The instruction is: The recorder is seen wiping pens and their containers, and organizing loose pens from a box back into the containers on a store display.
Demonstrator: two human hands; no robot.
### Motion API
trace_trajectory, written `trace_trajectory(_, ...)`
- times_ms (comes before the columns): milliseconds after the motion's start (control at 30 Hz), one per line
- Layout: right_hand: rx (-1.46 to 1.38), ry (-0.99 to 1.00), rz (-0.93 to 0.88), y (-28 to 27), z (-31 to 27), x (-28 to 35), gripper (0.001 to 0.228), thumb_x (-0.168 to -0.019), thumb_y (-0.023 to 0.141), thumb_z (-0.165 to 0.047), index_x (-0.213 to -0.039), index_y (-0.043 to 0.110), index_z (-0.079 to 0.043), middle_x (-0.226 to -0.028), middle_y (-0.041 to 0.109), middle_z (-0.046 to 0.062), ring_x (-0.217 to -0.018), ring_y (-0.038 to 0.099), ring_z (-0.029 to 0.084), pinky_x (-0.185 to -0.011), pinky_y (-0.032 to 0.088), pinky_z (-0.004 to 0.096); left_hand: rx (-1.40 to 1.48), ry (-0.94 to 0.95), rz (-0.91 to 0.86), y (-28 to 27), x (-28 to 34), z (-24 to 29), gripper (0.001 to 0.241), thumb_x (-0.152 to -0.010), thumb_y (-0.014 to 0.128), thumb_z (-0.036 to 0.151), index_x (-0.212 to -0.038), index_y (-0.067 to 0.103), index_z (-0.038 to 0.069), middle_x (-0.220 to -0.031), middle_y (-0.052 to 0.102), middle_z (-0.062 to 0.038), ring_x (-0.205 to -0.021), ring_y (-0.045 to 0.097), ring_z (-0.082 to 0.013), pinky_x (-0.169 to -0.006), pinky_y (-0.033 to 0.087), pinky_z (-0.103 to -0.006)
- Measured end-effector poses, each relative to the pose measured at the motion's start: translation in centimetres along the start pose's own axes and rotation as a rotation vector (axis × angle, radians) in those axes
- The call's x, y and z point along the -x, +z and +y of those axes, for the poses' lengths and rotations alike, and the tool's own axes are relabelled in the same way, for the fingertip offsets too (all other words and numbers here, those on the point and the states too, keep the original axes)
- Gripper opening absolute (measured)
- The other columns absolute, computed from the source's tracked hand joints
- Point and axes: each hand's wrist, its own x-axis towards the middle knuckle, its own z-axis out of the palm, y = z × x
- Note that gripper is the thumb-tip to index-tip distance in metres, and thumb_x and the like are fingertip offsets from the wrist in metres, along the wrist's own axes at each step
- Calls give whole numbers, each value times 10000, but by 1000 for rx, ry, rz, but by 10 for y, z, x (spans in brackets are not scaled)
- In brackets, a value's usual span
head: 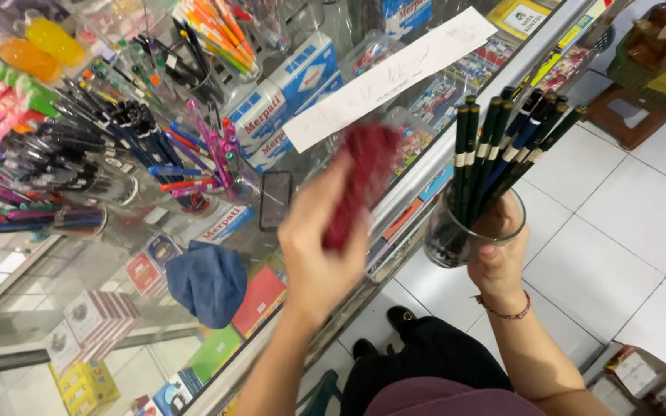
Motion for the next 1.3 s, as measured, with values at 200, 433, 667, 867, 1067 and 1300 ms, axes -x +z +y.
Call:
trace_trajectory(200,-97,99,-120,29,3,6,1090,-792,826,-686,-1487,401,38,-1466,546,137,-1345,565,239,-1198,438,419,252,290,-41,33,25,40,648,-843,785,276,-1335,484,-20,-1428,309,-429,-1328,413,-563,-1128,387,-510)
trace_trajectory(433,-19,37,-208,38,2,4,1125,-822,811,-703,-1566,384,25,-1525,510,104,-1401,519,200,-1232,406,390,789,-500,88,43,30,26,643,-930,615,354,-1371,578,-113,-1266,662,-366,-1149,625,-480,-1054,505,-419)
trace_trajectory(667,-140,90,-186,53,-18,-7,1010,-827,789,-720,-1413,453,32,-1332,555,112,-1218,562,187,-1123,456,352,-65,551,404,69,58,8,347,-968,582,362,-1246,622,158,-1485,414,-304,-1289,506,-588,-1126,498,-621)
trace_trajectory(867,-188,23,-216,51,-7,-2,876,-870,716,-780,-1216,505,-3,-1179,568,79,-1081,553,153,-1024,462,303,656,23,321,65,86,-8,533,-1036,634,260,-1485,466,26,-1509,490,-229,-1370,535,-399,-1190,455,-465)
trace_trajectory(1067,-31,-68,-214,107,-44,-18,794,-876,662,-763,-1163,543,-32,-1233,556,78,-1122,545,174,-1030,476,335,961,-230,158,25,75,11,764,-1022,700,280,-1584,289,-36,-1438,552,-94,-1299,549,-156,-1175,417,-306)
trace_trajectory(1300,242,126,-109,134,-63,-11,863,-920,648,-688,-1310,474,63,-1358,581,196,-1228,634,278,-1094,574,416,673,-376,343,6,58,32,658,-940,728,278,-1445,500,-77,-1276,598,-202,-1086,574,-243,-1013,469,-349)
